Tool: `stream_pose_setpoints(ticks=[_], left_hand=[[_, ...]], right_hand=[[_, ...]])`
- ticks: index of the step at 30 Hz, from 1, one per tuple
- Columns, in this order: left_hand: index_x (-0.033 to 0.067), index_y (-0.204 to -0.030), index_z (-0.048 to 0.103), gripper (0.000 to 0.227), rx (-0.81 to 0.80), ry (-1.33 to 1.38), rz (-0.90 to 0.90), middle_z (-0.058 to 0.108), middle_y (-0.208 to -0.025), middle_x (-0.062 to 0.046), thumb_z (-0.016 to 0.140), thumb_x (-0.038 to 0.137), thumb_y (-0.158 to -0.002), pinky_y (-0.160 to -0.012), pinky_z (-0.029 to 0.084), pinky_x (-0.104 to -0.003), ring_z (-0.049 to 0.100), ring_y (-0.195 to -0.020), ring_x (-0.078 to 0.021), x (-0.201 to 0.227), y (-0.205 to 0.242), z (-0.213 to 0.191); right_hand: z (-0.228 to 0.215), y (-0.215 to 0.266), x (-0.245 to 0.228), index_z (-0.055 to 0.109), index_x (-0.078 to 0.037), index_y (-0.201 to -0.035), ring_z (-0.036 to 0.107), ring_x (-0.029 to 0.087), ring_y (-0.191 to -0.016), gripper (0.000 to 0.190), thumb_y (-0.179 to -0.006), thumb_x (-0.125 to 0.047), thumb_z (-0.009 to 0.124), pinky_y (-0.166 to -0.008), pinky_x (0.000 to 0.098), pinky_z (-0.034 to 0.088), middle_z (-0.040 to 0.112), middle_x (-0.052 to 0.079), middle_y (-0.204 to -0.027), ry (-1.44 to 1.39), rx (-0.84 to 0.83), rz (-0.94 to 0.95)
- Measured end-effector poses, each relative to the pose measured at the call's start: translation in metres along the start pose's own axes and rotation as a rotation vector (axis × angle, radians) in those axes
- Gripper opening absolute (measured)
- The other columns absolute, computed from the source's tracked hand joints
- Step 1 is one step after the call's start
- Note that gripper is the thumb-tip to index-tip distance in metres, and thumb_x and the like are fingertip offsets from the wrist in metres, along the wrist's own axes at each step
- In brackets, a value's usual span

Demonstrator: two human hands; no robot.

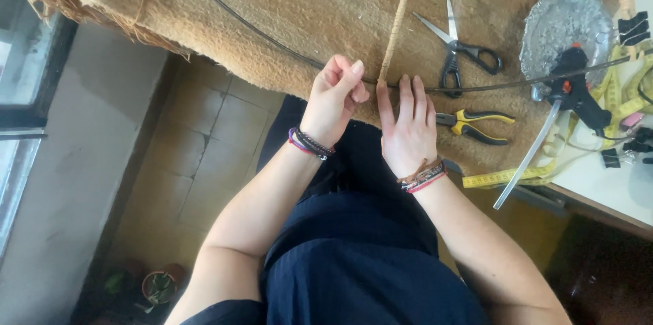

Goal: Weaving and securing rope onto a metal furniture frame using hot glue, scissors, and clips.

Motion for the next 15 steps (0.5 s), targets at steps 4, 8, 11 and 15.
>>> stream_pose_setpoints(ticks=[4,8,11,15], left_hand=[[0.0175,-0.092,0.048,0.018,-0.05,-0.103,0.111,0.031,-0.064,0.008,0.046,0.02,-0.11,-0.051,0.032,-0.017,0.043,-0.051,-0.0049,0.017,0.004,0.01],[0.0155,-0.071,0.05,0.045,-0.047,-0.578,0.297,0.043,-0.047,0.004,0.041,0.03,-0.112,-0.048,0.034,-0.017,0.043,-0.044,-0.0048,0.015,-0.006,-0.009],[0.028,-0.078,0.062,0.034,-0.036,-1.426,0.685,0.063,-0.056,0.015,0.053,0.043,-0.107,-0.099,0.032,-0.036,0.068,-0.066,-0.0113,0.034,0.003,-0.001],[0.032,-0.169,0.021,0.097,-0.012,-1.786,0.567,0.001,-0.178,-0.011,0.073,0.002,-0.093,-0.133,0.009,-0.075,0.005,-0.168,-0.0388,0.031,-0.009,0.0]], right_hand=[[-0.001,0.0,0.0,0.054,-0.011,-0.147,0.048,0.045,-0.138,0.073,-0.076,0.0,0.069,-0.103,0.0513,0.047,0.051,0.026,-0.139,-0.023,-0.005,-0.012],[0.002,0.0,0.001,0.054,-0.011,-0.148,0.049,0.046,-0.137,0.075,-0.075,0.0,0.069,-0.103,0.0516,0.048,0.052,0.027,-0.139,-0.028,0.023,-0.016],[0.001,0.001,0.001,0.054,-0.01,-0.148,0.049,0.046,-0.137,0.077,-0.074,0.001,0.069,-0.103,0.0513,0.047,0.052,0.027,-0.139,-0.033,0.018,-0.012],[-0.013,-0.007,0.0,0.058,-0.012,-0.145,0.055,0.04,-0.134,0.046,-0.099,-0.008,0.054,-0.103,0.0469,0.055,0.057,0.023,-0.139,0.038,-0.035,-0.008]])
Point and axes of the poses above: each hand's wrist, its own y-axis away from the middle knuckle, its own z-axis out of the palm, x = y × z, the point moved 3 cm from there along -y, towards the middle knuckle
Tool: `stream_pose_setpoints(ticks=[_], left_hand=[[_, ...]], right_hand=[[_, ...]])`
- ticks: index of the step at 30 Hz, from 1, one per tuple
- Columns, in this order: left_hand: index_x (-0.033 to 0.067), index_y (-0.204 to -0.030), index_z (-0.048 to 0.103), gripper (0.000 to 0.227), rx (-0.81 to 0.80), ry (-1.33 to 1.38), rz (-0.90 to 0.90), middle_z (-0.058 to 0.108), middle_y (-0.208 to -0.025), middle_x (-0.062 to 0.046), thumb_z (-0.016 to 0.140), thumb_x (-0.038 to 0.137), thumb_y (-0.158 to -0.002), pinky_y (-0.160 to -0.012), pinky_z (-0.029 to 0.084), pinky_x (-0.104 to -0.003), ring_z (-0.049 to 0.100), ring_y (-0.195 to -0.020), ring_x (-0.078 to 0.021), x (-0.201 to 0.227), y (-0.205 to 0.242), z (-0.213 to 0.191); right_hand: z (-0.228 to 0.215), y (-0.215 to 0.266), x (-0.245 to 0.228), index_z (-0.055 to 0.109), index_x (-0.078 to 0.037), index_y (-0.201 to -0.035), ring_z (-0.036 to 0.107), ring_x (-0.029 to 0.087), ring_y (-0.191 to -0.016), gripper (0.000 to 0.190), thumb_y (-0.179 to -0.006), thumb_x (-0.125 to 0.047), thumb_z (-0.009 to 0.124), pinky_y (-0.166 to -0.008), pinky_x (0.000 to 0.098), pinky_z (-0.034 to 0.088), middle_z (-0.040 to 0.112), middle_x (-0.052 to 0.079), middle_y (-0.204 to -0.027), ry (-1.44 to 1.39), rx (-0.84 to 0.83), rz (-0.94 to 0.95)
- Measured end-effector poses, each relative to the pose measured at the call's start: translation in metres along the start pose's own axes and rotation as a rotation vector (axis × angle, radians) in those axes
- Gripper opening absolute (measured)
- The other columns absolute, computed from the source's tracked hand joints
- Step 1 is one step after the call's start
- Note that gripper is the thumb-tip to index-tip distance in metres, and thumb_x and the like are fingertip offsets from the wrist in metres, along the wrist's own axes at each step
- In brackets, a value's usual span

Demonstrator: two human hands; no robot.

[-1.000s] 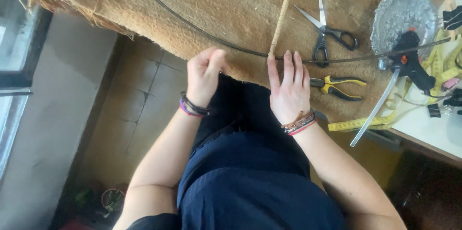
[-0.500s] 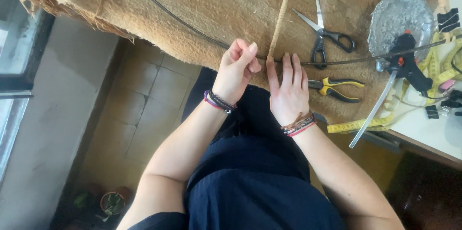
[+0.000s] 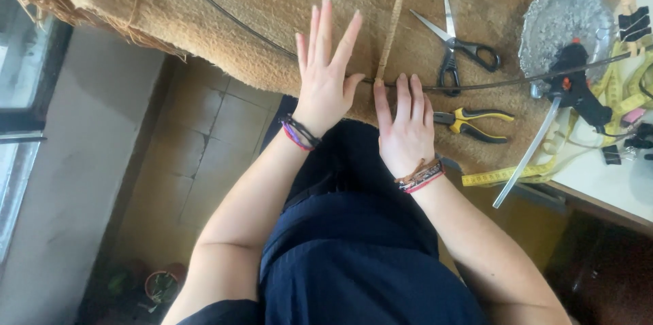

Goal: Weaving and securing rope onto a metal furniture frame using hot glue, scissors, and clips.

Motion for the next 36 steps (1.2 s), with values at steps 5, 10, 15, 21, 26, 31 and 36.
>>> stream_pose_setpoints(ticks=[5,10,15,21,26,31,36], left_hand=[[0.0183,-0.113,0.075,0.032,-0.07,0.44,0.178,0.077,-0.089,-0.001,0.077,0.044,-0.094,-0.068,0.059,-0.04,0.07,-0.072,-0.0228,-0.011,-0.043,0.023],[0.0305,-0.09,0.072,0.042,-0.413,0.309,0.125,0.075,-0.085,0.013,0.08,0.069,-0.075,-0.078,0.058,-0.047,0.074,-0.084,-0.0264,-0.018,-0.074,0.034],[0.0358,-0.081,0.069,0.036,-0.436,0.182,0.138,0.07,-0.077,0.02,0.081,0.068,-0.071,-0.075,0.059,-0.039,0.074,-0.081,-0.0149,-0.019,-0.075,0.041],[0.0343,-0.084,0.069,0.033,-0.339,0.227,0.244,0.068,-0.078,0.014,0.079,0.066,-0.078,-0.075,0.058,-0.038,0.071,-0.084,-0.016,-0.023,-0.069,0.048],[0.0303,-0.084,0.07,0.035,-0.311,0.257,0.261,0.069,-0.079,0.009,0.079,0.064,-0.079,-0.075,0.058,-0.04,0.071,-0.086,-0.0197,-0.022,-0.068,0.043],[0.028,-0.085,0.07,0.036,-0.293,0.259,0.298,0.069,-0.079,0.007,0.079,0.063,-0.082,-0.074,0.057,-0.038,0.07,-0.085,-0.0193,-0.024,-0.067,0.041],[0.0265,-0.086,0.07,0.035,-0.282,0.222,0.359,0.07,-0.08,0.003,0.077,0.061,-0.085,-0.073,0.057,-0.041,0.07,-0.086,-0.0241,-0.019,-0.066,0.039]], right_hand=[[0.011,0.004,-0.002,0.052,-0.01,-0.15,0.05,0.046,-0.136,0.066,-0.086,0.002,0.061,-0.101,0.0522,0.05,0.052,0.027,-0.138,-0.061,0.028,0.021],[0.009,0.003,-0.002,0.052,-0.01,-0.149,0.05,0.046,-0.136,0.06,-0.09,0.0,0.059,-0.101,0.0529,0.051,0.053,0.027,-0.137,-0.056,0.022,0.017],[0.016,0.005,-0.001,0.05,-0.01,-0.15,0.05,0.047,-0.136,0.057,-0.095,-0.003,0.057,-0.1,0.0541,0.051,0.052,0.029,-0.137,-0.073,0.017,0.023],[0.015,0.005,-0.003,0.05,-0.01,-0.15,0.05,0.046,-0.136,0.052,-0.099,-0.006,0.056,-0.1,0.0536,0.052,0.052,0.029,-0.137,-0.047,0.004,0.024],[0.018,0.005,-0.003,0.051,-0.009,-0.149,0.049,0.047,-0.136,0.05,-0.1,-0.007,0.053,-0.101,0.0535,0.051,0.051,0.03,-0.138,-0.04,0.002,0.017],[0.016,0.003,-0.006,0.052,-0.01,-0.148,0.049,0.047,-0.135,0.048,-0.1,-0.008,0.054,-0.1,0.0535,0.052,0.052,0.029,-0.136,-0.04,0.021,0.034],[0.017,0.005,-0.002,0.053,-0.01,-0.146,0.05,0.049,-0.135,0.045,-0.101,-0.007,0.05,-0.1,0.0555,0.051,0.053,0.031,-0.136,-0.05,0.051,0.08]])
Point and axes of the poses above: each hand's wrist, its own y-axis away from the middle knuckle, its own z-axis out of the palm, x = y × z, the point moved 3 cm from there along -y, towards the middle knuckle
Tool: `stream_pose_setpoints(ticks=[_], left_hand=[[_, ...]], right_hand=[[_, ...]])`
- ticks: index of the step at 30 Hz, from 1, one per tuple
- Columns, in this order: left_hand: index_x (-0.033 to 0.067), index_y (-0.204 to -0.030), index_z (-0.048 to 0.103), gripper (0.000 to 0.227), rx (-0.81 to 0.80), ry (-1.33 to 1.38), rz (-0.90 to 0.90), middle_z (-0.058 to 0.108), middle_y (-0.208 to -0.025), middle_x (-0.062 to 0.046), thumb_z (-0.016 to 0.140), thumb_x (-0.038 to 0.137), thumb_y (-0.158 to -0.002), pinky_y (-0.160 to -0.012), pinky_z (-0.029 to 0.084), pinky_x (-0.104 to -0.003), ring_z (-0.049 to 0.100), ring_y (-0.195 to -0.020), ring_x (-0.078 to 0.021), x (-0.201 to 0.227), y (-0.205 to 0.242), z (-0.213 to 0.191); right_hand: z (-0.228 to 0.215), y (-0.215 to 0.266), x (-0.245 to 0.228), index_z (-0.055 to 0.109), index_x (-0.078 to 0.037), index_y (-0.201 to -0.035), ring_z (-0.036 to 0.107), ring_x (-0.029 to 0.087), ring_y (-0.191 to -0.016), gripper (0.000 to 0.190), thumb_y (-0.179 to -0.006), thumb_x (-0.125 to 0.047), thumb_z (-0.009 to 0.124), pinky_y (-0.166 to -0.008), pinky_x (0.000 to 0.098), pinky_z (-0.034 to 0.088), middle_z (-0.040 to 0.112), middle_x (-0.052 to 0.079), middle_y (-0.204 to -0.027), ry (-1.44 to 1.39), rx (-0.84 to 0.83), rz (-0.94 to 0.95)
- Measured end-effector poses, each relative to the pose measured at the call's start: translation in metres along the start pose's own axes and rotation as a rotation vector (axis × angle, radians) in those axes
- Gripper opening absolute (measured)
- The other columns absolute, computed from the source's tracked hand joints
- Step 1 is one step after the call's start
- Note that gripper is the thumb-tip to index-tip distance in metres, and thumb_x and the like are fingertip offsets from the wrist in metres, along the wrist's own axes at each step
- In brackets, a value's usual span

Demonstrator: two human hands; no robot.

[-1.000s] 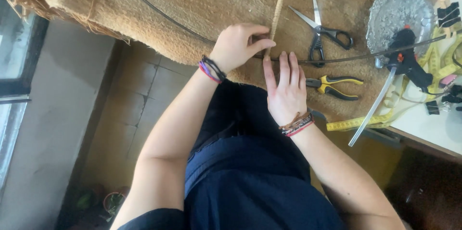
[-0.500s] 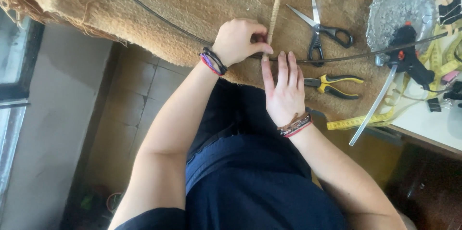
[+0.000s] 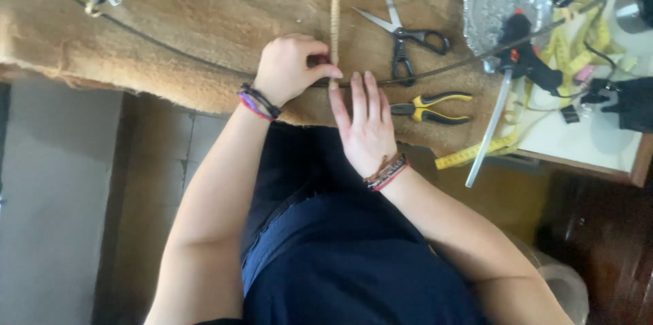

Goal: Weaving and securing rope onto a metal furniture frame using hot glue, scissors, and clips.

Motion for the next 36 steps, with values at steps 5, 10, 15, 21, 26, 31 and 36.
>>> stream_pose_setpoints(ticks=[5,10,15,21,26,31,36], left_hand=[[0.0274,-0.089,0.071,0.036,0.028,-0.004,-0.014,0.07,-0.083,0.004,0.079,0.062,-0.085,-0.076,0.057,-0.039,0.07,-0.09,-0.0228,0.003,-0.001,-0.003],[0.0298,-0.091,0.073,0.036,0.008,-0.056,-0.031,0.07,-0.084,0.007,0.08,0.064,-0.084,-0.076,0.058,-0.037,0.071,-0.091,-0.0201,-0.008,0.002,0.005],[0.0255,-0.09,0.075,0.031,0.016,0.007,-0.026,0.071,-0.081,0.004,0.086,0.054,-0.083,-0.074,0.057,-0.036,0.071,-0.087,-0.0219,0.002,0.0,-0.001],[0.0289,-0.09,0.077,0.026,0.035,0.033,-0.112,0.071,-0.079,0.01,0.09,0.049,-0.081,-0.076,0.052,-0.023,0.07,-0.082,-0.0132,-0.003,0.002,0.004],[0.0239,-0.092,0.078,0.026,0.025,0.095,-0.117,0.071,-0.08,0.007,0.09,0.045,-0.083,-0.073,0.051,-0.025,0.067,-0.077,-0.0154,0.0,0.002,0.0],[0.0247,-0.092,0.079,0.025,0.025,0.08,-0.124,0.071,-0.08,0.007,0.09,0.045,-0.082,-0.073,0.051,-0.026,0.067,-0.076,-0.0155,0.003,0.003,-0.002],[0.0215,-0.095,0.079,0.031,0.039,0.022,-0.143,0.073,-0.082,0.002,0.087,0.048,-0.081,-0.074,0.055,-0.035,0.07,-0.08,-0.0246,0.012,-0.001,-0.009]], right_hand=[[-0.001,0.003,0.005,0.047,-0.01,-0.153,0.046,0.048,-0.14,0.052,-0.101,-0.006,0.052,-0.108,0.0552,0.047,0.049,0.03,-0.143,-0.061,-0.021,-0.006],[-0.013,0.011,0.02,0.04,-0.006,-0.156,0.04,0.047,-0.147,0.078,-0.083,-0.005,0.067,-0.114,0.0554,0.043,0.041,0.029,-0.153,-0.223,-0.168,0.042],[-0.073,0.035,0.094,0.05,-0.001,-0.15,0.05,0.04,-0.142,0.059,-0.092,-0.01,0.055,-0.113,0.0497,0.043,0.049,0.024,-0.152,-0.393,-0.07,0.207],[-0.066,0.169,0.265,0.072,-0.018,-0.127,0.067,0.021,-0.1,0.029,-0.098,-0.024,0.072,-0.088,0.0359,0.056,0.062,0.002,-0.118,0.177,0.19,0.68],[-0.027,0.214,0.326,0.08,-0.021,-0.11,0.069,0.012,-0.064,0.025,-0.087,-0.025,0.09,-0.059,0.0265,0.059,0.064,-0.006,-0.088,0.239,0.1,0.836],[-0.019,0.226,0.337,0.072,-0.024,-0.092,0.071,0.016,-0.071,0.015,-0.093,-0.022,0.087,-0.066,0.0296,0.059,0.067,-0.006,-0.08,0.201,0.072,0.845],[-0.119,0.119,0.225,0.068,-0.009,-0.098,0.065,0.022,-0.089,0.013,-0.103,0.0,0.076,-0.071,0.0257,0.061,0.057,0.005,-0.11,-0.216,0.273,0.747]])
Point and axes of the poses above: each hand's wrist, its own y-axis away from the middle knuckle, its own z-axis out of the palm, x = y × z, the point moved 3 cm from there along -y, towards the middle knuckle
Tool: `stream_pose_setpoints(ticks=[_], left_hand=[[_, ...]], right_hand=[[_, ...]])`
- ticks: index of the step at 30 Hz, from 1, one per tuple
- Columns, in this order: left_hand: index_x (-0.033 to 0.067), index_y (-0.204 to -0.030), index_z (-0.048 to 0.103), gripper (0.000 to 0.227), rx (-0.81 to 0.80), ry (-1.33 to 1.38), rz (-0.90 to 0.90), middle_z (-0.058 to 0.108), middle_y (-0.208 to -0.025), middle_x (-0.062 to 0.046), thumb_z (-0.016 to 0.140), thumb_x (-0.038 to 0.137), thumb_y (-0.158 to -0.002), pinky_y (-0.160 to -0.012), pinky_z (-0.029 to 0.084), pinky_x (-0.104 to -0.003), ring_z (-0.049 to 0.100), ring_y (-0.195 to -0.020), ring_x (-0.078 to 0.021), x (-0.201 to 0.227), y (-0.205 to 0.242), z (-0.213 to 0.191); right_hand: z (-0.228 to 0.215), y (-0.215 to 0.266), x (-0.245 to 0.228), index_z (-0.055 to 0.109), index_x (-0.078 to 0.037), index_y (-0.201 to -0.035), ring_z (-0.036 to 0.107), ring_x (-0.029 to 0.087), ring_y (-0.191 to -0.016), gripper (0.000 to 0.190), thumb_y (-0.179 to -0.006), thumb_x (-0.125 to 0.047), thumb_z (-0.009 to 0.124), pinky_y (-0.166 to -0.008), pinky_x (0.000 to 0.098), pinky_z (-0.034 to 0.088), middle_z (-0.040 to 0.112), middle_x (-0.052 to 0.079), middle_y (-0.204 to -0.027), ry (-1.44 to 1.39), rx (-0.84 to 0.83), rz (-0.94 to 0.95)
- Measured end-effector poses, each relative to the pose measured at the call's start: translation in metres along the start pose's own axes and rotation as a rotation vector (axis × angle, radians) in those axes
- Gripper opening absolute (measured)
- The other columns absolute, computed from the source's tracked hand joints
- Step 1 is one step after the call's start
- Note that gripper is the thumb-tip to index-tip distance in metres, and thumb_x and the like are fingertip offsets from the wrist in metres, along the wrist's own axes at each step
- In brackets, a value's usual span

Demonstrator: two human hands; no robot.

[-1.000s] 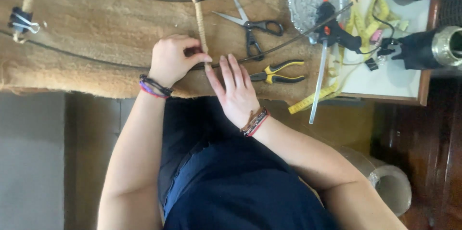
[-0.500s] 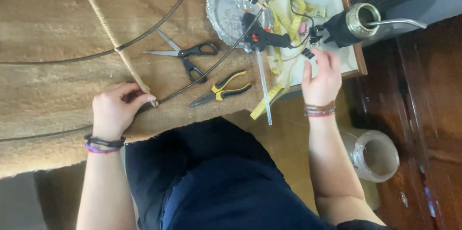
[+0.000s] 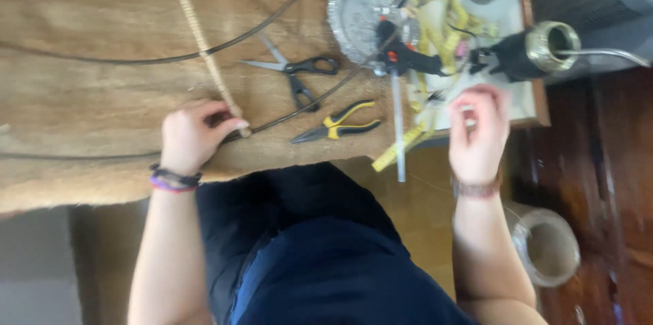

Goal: Weaving and securing rope onto a metal furniture frame using hot glue, scissors, and clips.

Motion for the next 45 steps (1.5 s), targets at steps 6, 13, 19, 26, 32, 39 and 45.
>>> stream_pose_setpoints(ticks=[6,13,19,26,32,39,45], left_hand=[[0.0179,-0.091,0.076,0.035,0.015,-0.003,0.037,0.073,-0.081,-0.005,0.083,0.051,-0.082,-0.071,0.055,-0.044,0.071,-0.083,-0.0331,0.001,0.0,-0.007],[0.0244,-0.09,0.073,0.034,0.012,0.079,0.048,0.073,-0.083,0.002,0.08,0.056,-0.079,-0.076,0.057,-0.042,0.072,-0.089,-0.0272,-0.006,0.002,-0.003],[0.0258,-0.09,0.071,0.032,0.027,0.128,0.095,0.072,-0.084,0.004,0.073,0.058,-0.086,-0.079,0.057,-0.038,0.071,-0.09,-0.0222,-0.011,0.002,0.0],[0.0286,-0.108,0.072,0.027,0.058,0.215,-0.02,0.074,-0.097,0.0,0.057,0.05,-0.103,-0.08,0.059,-0.046,0.072,-0.096,-0.0298,-0.016,-0.002,0.004],[0.0328,-0.104,0.075,0.027,0.065,0.223,-0.135,0.076,-0.098,0.007,0.065,0.056,-0.095,-0.08,0.06,-0.045,0.074,-0.094,-0.027,-0.011,-0.007,0.001],[0.0315,-0.104,0.077,0.025,0.049,0.21,-0.175,0.078,-0.097,0.006,0.066,0.052,-0.094,-0.082,0.06,-0.048,0.075,-0.093,-0.0295,-0.008,-0.008,-0.001],[0.0318,-0.103,0.078,0.025,0.039,0.212,-0.188,0.078,-0.099,0.008,0.066,0.051,-0.093,-0.083,0.06,-0.047,0.075,-0.093,-0.028,-0.008,-0.008,0.003]], right_hand=[[0.07,0.018,-0.14,0.058,-0.006,-0.095,0.075,0.022,-0.096,0.005,-0.099,-0.008,0.061,-0.078,0.0353,0.061,0.072,0.014,-0.125,-0.729,-0.707,0.037],[0.176,0.004,-0.147,0.056,0.0,-0.125,0.071,0.02,-0.094,0.033,-0.094,0.005,0.066,-0.08,0.0349,0.062,0.069,0.02,-0.12,-0.921,-0.998,0.152],[0.207,-0.013,-0.149,0.064,0.011,-0.126,0.072,0.026,-0.097,0.031,-0.095,0.01,0.065,-0.078,0.0402,0.066,0.068,0.028,-0.113,-0.812,-1.101,0.193],[0.218,-0.02,-0.154,0.066,0.011,-0.124,0.074,0.023,-0.083,0.029,-0.095,0.006,0.069,-0.072,0.035,0.067,0.069,0.025,-0.099,-0.784,-1.128,0.249],[0.224,-0.015,-0.163,0.069,0.01,-0.117,0.076,0.025,-0.081,0.024,-0.093,0.006,0.07,-0.069,0.0341,0.068,0.071,0.025,-0.095,-0.761,-1.114,0.286],[0.233,-0.013,-0.159,0.073,0.007,-0.113,0.076,0.026,-0.077,0.02,-0.093,0.006,0.072,-0.065,0.0331,0.067,0.072,0.026,-0.09,-0.7,-1.12,0.251],[0.245,-0.011,-0.153,0.072,0.006,-0.114,0.076,0.024,-0.075,0.022,-0.092,0.003,0.073,-0.063,0.03,0.067,0.073,0.026,-0.091,-0.719,-1.169,0.309]])
Point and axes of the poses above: each hand's wrist, its own y-axis away from the middle knuckle, its own z-axis out of the palm, x = y × z, the point moved 3 cm from there along -y, towards the middle knuckle
